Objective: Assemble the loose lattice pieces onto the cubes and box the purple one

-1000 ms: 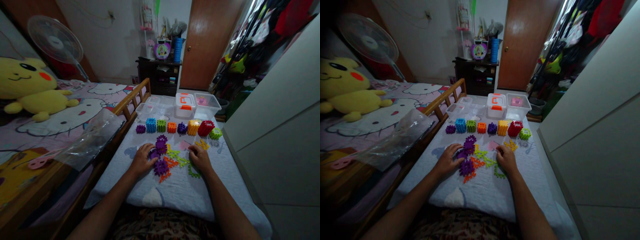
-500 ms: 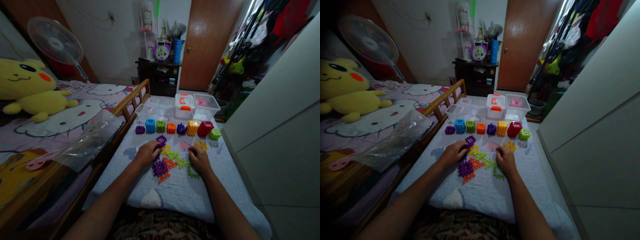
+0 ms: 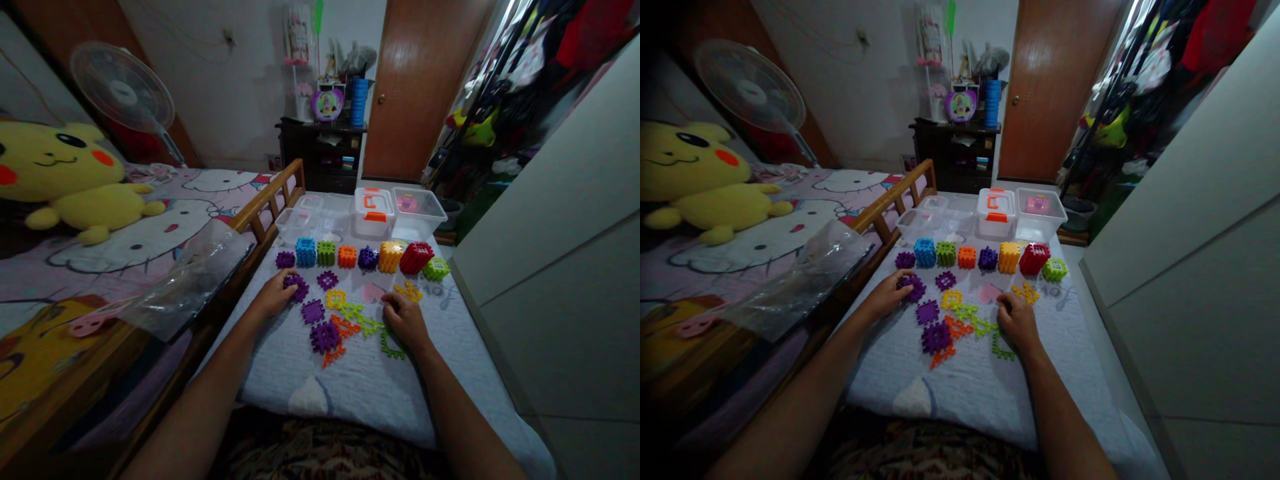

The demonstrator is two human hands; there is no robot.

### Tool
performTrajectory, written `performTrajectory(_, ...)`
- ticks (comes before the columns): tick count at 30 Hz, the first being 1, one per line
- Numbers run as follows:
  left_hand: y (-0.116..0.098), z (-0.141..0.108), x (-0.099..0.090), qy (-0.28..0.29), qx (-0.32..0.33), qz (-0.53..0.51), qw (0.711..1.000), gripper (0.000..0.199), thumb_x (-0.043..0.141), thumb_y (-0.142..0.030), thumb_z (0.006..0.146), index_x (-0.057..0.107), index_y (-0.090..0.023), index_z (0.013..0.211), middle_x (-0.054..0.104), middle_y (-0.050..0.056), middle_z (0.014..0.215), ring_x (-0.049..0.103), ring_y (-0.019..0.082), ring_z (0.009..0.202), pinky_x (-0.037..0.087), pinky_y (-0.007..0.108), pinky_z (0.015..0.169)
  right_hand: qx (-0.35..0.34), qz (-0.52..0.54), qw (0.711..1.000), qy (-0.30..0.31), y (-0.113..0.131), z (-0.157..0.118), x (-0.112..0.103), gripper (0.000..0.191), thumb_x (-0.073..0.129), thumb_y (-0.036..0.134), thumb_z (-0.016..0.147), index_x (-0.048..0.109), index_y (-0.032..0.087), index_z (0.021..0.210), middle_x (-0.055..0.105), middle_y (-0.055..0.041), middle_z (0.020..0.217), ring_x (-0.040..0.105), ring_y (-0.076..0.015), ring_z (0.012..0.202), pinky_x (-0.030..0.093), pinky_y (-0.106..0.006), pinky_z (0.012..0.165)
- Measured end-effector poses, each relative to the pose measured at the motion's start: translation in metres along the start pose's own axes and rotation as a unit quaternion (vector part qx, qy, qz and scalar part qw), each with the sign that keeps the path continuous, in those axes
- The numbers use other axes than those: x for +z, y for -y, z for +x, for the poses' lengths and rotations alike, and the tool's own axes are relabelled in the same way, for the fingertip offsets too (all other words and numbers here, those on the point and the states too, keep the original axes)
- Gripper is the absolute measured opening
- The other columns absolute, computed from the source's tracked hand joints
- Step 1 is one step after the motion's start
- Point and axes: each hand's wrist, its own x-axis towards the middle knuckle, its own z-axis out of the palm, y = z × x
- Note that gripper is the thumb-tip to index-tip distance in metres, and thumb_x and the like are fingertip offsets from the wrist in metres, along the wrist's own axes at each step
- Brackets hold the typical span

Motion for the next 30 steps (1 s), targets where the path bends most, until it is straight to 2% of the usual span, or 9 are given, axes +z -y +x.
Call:
performTrajectory(4,-0.003,0.000,-0.004,0.024,0.049,0.153,0.987,0.038,0.057,-0.026,0.085,0.064,-0.018,0.121,0.064,0.012,0.126,0.061,0.028,0.118,0.046,0.041,0.104,0.000,0.005,1.000,-0.004,-0.001,0.000,0.000,0.023,0.050,0.029,0.079,0.070,0.021,0.087,0.074,-0.0067,0.084,0.067,-0.0215,0.075,0.051,-0.034,0.074)
performTrajectory(7,-0.008,-0.004,-0.007,0.014,0.059,0.271,0.961,0.042,0.057,-0.030,0.089,0.062,-0.018,0.129,0.055,0.015,0.138,0.058,0.030,0.122,0.044,0.041,0.106,0.001,0.005,1.000,-0.006,-0.001,-0.001,0.001,0.023,0.050,0.029,0.078,0.071,0.021,0.086,0.074,-0.0063,0.083,0.067,-0.0213,0.074,0.051,-0.033,0.073)
performTrajectory(10,-0.014,-0.009,-0.009,-0.011,0.064,0.327,0.943,0.049,0.062,-0.037,0.089,0.059,-0.015,0.133,0.057,0.015,0.134,0.056,0.032,0.121,0.043,0.041,0.106,0.004,0.004,1.000,-0.004,-0.002,-0.001,0.001,0.025,0.050,0.029,0.078,0.071,0.020,0.087,0.074,-0.0065,0.083,0.067,-0.0217,0.075,0.051,-0.034,0.074)
performTrajectory(14,-0.022,-0.018,-0.009,0.007,0.065,0.349,0.935,0.053,0.069,-0.047,0.083,0.063,-0.015,0.125,0.063,0.014,0.119,0.057,0.031,0.114,0.045,0.039,0.101,0.006,0.007,1.000,-0.004,-0.002,-0.001,0.001,0.025,0.051,0.030,0.078,0.072,0.020,0.088,0.075,-0.0068,0.084,0.067,-0.0220,0.075,0.051,-0.034,0.074)
performTrajectory(18,-0.028,-0.023,-0.003,0.021,0.054,0.369,0.928,0.050,0.070,-0.047,0.081,0.066,-0.015,0.118,0.064,0.014,0.115,0.058,0.032,0.110,0.046,0.040,0.097,0.002,0.009,1.000,0.000,0.000,-0.001,0.000,0.024,0.050,0.030,0.079,0.071,0.021,0.087,0.075,-0.0065,0.084,0.067,-0.0214,0.074,0.051,-0.033,0.073)
performTrajectory(22,-0.029,-0.022,0.001,0.019,0.033,0.372,0.927,0.043,0.067,-0.038,0.081,0.066,-0.015,0.117,0.064,0.014,0.115,0.058,0.031,0.109,0.046,0.039,0.096,0.002,0.003,1.000,0.006,0.001,-0.001,-0.001,0.024,0.049,0.029,0.079,0.070,0.020,0.087,0.075,-0.0070,0.084,0.067,-0.0214,0.074,0.051,-0.034,0.073)
performTrajectory(25,-0.029,-0.020,0.002,0.023,0.024,0.364,0.931,0.046,0.066,-0.029,0.078,0.063,-0.013,0.121,0.063,0.015,0.117,0.058,0.031,0.110,0.046,0.039,0.097,0.004,0.000,1.000,0.007,0.000,-0.001,-0.001,0.025,0.049,0.030,0.079,0.070,0.020,0.087,0.074,-0.0075,0.085,0.068,-0.0219,0.076,0.051,-0.034,0.074)
performTrajectory(30,-0.023,-0.019,-0.002,0.041,0.058,0.333,0.940,0.051,0.066,-0.020,0.071,0.062,-0.012,0.121,0.061,0.015,0.117,0.056,0.031,0.114,0.043,0.040,0.104,0.006,0.003,1.000,0.007,0.000,-0.001,-0.001,0.025,0.049,0.030,0.079,0.070,0.021,0.087,0.074,-0.0067,0.084,0.067,-0.0215,0.075,0.050,-0.033,0.073)
